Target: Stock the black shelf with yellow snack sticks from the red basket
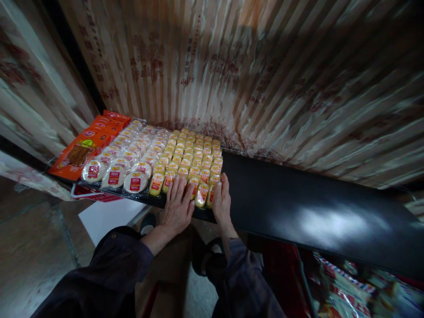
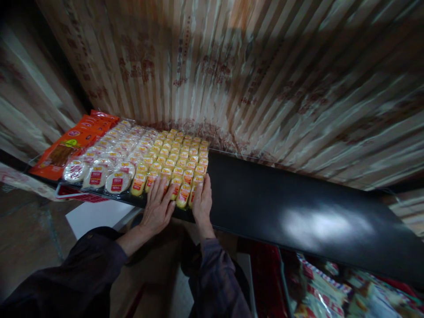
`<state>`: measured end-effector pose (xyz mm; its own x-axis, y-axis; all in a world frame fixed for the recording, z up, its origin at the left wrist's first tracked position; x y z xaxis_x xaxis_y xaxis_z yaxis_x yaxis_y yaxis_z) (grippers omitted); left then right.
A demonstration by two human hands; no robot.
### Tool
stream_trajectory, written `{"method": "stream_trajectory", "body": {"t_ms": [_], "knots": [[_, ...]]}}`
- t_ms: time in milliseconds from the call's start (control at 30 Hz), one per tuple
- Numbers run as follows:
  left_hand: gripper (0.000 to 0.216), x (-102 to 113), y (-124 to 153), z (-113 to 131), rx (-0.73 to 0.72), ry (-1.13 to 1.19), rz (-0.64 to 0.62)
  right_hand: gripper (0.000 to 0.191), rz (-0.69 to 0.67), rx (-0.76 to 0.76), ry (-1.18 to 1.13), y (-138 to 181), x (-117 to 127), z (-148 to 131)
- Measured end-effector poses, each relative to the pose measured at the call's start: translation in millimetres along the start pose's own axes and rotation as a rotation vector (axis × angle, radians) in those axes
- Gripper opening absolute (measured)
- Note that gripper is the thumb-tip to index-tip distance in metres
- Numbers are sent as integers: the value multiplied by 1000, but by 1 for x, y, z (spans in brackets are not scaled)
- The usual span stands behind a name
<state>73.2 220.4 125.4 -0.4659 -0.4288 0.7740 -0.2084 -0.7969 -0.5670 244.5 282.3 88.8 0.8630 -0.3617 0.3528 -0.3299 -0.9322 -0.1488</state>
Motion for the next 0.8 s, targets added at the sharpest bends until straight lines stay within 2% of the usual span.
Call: {"method": "stream_trajectory", "body": {"t_ms": [167,267,400,600,800], "knots": [[56,-12,-6,28,-93,7,-59,69,16,6,-62,1,5,-2],[60,-21,-8,38,-93,22,-90,68,36,-11,-106,0,9,2],[61,-23,-10,40,-62,34,-102,68,53,-47,-141,-2,13,10],[67,-12,-8,42,-123,84,-163,68,39,-63,-170,-4,11,14],[70,-18,-5,37,-150,84,-202,67,25,-39,-152,-4,9,13]]}}
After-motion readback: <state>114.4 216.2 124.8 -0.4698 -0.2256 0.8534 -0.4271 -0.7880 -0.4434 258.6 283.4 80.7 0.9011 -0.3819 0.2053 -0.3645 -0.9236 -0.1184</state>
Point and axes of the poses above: each hand's wrist, its own y-axis away from the middle knuckle, its own x-axis out of the back of the hand, z = x × y, the point moved 10 cm from there along -y, towards the middle knuckle
